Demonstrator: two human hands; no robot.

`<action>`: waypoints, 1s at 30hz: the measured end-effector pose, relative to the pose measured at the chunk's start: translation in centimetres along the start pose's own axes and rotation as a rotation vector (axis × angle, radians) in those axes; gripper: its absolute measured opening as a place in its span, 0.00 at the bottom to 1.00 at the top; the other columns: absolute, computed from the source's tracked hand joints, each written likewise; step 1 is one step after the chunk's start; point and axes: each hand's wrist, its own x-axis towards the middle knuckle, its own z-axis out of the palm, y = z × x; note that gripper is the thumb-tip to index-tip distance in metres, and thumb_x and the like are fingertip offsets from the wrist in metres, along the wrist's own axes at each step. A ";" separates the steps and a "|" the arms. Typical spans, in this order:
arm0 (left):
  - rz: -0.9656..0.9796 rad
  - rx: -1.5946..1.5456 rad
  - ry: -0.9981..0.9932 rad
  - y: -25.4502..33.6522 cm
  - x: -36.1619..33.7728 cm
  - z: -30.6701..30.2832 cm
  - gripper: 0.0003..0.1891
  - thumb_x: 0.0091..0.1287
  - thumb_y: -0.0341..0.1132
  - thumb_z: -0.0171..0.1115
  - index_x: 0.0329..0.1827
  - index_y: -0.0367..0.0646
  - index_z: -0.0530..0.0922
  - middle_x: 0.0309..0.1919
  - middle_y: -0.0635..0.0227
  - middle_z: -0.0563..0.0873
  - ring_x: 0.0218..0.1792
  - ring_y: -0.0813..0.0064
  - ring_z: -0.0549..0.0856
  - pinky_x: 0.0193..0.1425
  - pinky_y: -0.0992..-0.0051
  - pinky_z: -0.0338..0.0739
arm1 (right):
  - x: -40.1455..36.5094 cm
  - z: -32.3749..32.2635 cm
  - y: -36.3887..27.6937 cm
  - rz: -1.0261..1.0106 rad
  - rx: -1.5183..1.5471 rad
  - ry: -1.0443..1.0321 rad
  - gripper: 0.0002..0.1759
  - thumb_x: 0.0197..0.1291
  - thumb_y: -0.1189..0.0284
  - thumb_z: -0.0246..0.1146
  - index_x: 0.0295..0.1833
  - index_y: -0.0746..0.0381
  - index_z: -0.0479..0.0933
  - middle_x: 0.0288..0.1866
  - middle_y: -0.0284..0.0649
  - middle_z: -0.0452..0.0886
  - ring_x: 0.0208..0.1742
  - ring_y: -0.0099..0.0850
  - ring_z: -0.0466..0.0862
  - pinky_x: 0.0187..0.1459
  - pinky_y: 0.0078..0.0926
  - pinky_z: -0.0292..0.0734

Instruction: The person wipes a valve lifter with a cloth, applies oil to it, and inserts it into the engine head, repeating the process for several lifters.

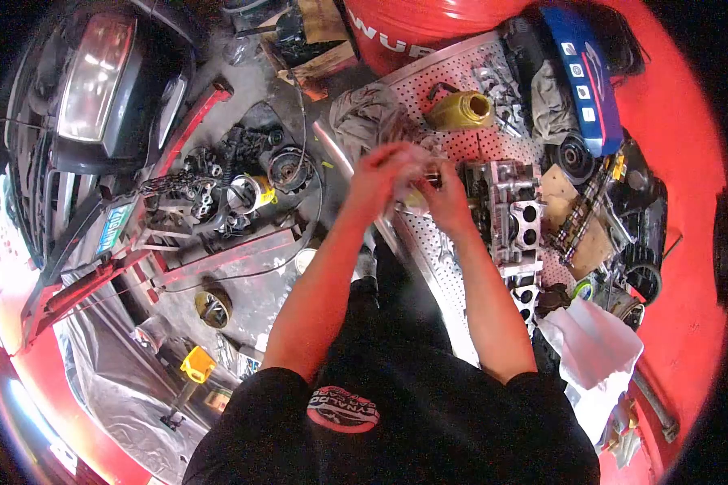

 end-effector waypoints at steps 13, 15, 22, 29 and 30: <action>-0.075 0.238 0.144 -2.7 3.2 1.5 0.11 0.71 0.34 0.59 0.49 0.37 0.80 0.38 0.64 0.87 0.36 0.75 0.85 0.37 0.73 0.81 | 1.4 0.3 -0.3 -0.278 -0.004 0.040 0.19 0.49 0.80 0.69 0.48 0.63 0.75 0.69 0.48 0.67 0.69 0.47 0.67 0.68 0.42 0.62; -0.264 -0.134 0.060 -2.8 2.7 0.7 0.12 0.72 0.36 0.59 0.53 0.40 0.78 0.40 0.65 0.86 0.37 0.74 0.85 0.38 0.72 0.82 | 1.2 0.3 0.0 -0.215 -0.042 0.014 0.17 0.50 0.78 0.70 0.46 0.62 0.75 0.71 0.47 0.66 0.70 0.47 0.68 0.68 0.42 0.62; -0.263 -0.329 -0.132 -2.1 0.9 2.4 0.15 0.70 0.29 0.62 0.58 0.42 0.73 0.41 0.68 0.83 0.39 0.79 0.83 0.43 0.75 0.81 | 1.7 0.1 1.7 -0.122 0.086 -0.011 0.16 0.56 0.74 0.69 0.49 0.65 0.75 0.71 0.50 0.67 0.72 0.46 0.66 0.71 0.40 0.60; 0.009 0.179 0.008 -1.7 1.0 3.5 0.17 0.61 0.27 0.68 0.53 0.40 0.76 0.41 0.64 0.84 0.40 0.74 0.83 0.45 0.72 0.80 | 0.3 -0.5 -0.1 0.393 0.835 -0.112 0.19 0.61 0.65 0.61 0.57 0.60 0.75 0.57 0.39 0.79 0.53 0.32 0.79 0.59 0.30 0.71; 0.096 0.385 0.015 -0.8 0.6 3.7 0.17 0.61 0.27 0.68 0.53 0.42 0.76 0.41 0.62 0.85 0.41 0.68 0.85 0.46 0.69 0.80 | 0.4 -0.6 0.1 0.471 0.994 -0.112 0.19 0.64 0.63 0.59 0.57 0.59 0.75 0.56 0.37 0.79 0.51 0.30 0.79 0.56 0.29 0.72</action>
